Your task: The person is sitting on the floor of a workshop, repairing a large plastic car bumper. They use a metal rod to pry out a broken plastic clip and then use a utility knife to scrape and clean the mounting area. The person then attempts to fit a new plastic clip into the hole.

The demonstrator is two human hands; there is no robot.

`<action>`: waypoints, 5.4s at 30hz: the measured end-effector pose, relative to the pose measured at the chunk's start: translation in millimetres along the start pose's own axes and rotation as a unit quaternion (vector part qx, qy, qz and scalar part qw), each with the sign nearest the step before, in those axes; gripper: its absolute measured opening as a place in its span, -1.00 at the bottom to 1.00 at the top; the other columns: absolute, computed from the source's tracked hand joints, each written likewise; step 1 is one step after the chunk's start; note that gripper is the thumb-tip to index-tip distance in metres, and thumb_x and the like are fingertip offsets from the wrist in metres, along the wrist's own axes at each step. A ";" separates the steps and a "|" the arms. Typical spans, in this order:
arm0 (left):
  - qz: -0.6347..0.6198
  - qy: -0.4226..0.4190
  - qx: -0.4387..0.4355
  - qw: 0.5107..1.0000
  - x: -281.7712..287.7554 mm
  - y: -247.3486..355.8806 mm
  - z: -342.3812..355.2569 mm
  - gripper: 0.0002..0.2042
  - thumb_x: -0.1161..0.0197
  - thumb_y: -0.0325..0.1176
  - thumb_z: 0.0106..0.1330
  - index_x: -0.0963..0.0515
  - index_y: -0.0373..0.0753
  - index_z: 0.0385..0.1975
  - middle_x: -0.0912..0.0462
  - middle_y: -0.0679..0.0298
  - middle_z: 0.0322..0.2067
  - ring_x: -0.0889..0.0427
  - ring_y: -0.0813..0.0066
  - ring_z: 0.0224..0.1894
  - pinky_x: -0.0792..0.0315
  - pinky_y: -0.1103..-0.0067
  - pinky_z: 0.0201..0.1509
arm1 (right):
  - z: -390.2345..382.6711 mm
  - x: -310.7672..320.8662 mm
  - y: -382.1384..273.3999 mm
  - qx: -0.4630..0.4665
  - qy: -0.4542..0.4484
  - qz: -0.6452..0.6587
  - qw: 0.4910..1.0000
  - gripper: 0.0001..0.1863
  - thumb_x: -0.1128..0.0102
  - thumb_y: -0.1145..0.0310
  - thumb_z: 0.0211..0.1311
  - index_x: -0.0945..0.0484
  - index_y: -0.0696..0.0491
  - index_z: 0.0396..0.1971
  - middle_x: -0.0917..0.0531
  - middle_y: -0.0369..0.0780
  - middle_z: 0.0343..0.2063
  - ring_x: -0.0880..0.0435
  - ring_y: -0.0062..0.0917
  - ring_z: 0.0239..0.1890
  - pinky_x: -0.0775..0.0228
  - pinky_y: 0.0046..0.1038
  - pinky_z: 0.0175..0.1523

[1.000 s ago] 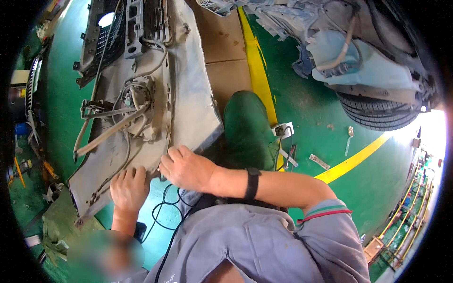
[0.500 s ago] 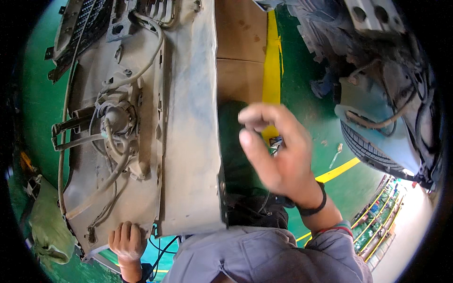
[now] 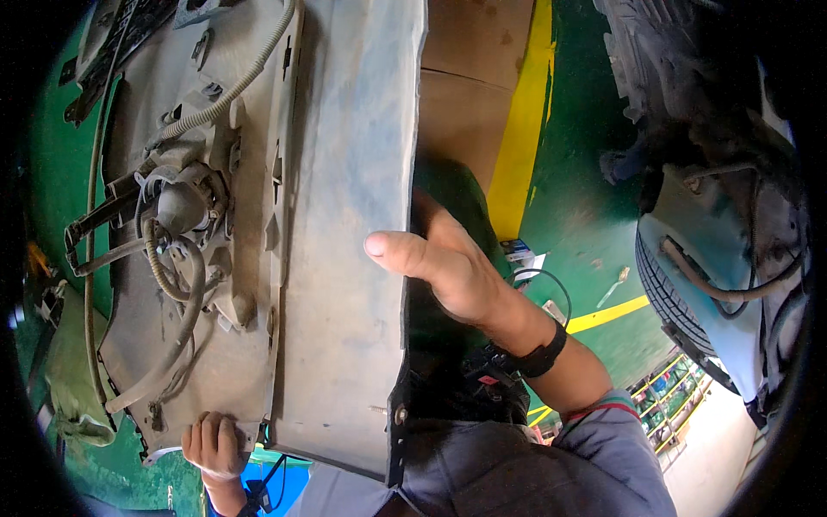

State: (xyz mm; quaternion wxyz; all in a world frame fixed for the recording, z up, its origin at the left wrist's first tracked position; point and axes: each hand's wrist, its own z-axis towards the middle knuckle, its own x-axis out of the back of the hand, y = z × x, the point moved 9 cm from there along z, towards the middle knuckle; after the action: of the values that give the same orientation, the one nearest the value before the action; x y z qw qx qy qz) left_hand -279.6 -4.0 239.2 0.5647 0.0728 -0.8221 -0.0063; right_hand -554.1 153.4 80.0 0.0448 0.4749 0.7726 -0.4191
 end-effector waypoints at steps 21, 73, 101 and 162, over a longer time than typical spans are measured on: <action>-0.018 0.001 0.034 0.999 10.6 10.9 10.9 -0.90 -0.24 -0.39 0.06 -0.56 -0.26 -0.46 -0.63 0.19 -0.44 -0.64 0.20 -0.39 -0.32 0.39 -0.40 | 5.1 9.9 -13.3 -0.005 0.060 -0.002 0.998 -0.54 -0.13 0.14 0.21 -0.57 0.26 -0.10 -0.63 -0.24 -0.35 -0.58 -0.56 -0.32 -0.45 -0.51 -0.17; -0.864 0.086 0.164 0.469 -80.4 43.8 -8.3 -0.62 -0.17 -0.31 0.47 -0.46 -0.41 0.18 -0.58 0.13 0.08 -0.51 0.29 0.12 -0.33 0.26 0.36 | -170.5 -247.7 15.0 0.418 -0.058 -0.834 0.356 -0.90 -0.17 0.33 0.04 -0.51 0.01 -0.56 -0.59 -0.26 -0.60 -0.62 -0.41 -0.45 -0.42 -0.35 -0.22; -0.448 0.603 0.323 0.576 -6.1 -141.4 -230.1 -0.59 -0.21 -0.15 0.50 -0.33 -0.22 -0.57 -0.31 0.47 -0.60 -0.22 0.70 -0.51 -0.06 0.68 -0.40 | -191.6 -252.1 -12.6 0.418 0.045 -0.818 0.393 -0.72 -0.44 0.21 -0.22 -0.52 0.01 -0.58 -0.62 -0.24 -0.60 -0.64 -0.40 -0.43 -0.37 -0.37 -0.19; -0.150 -0.139 0.007 0.979 38.6 39.4 42.2 -0.84 -0.39 -0.28 0.15 -0.60 -0.21 -0.48 -0.65 0.03 -0.49 -0.65 -0.07 -0.34 -0.49 0.18 -0.25 | -169.1 -194.7 76.8 0.560 0.057 -0.745 0.359 -0.89 -0.15 0.30 -0.11 -0.53 0.00 -0.66 -0.46 -0.36 -0.65 -0.46 -0.50 -0.46 -0.21 -0.48 -0.40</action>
State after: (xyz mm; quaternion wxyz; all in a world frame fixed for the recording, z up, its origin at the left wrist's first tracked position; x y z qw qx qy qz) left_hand -336.8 27.1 263.4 0.4367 0.1979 -0.8724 -0.0950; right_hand -333.1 149.8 233.6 -0.6059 -0.3557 0.3990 -0.5892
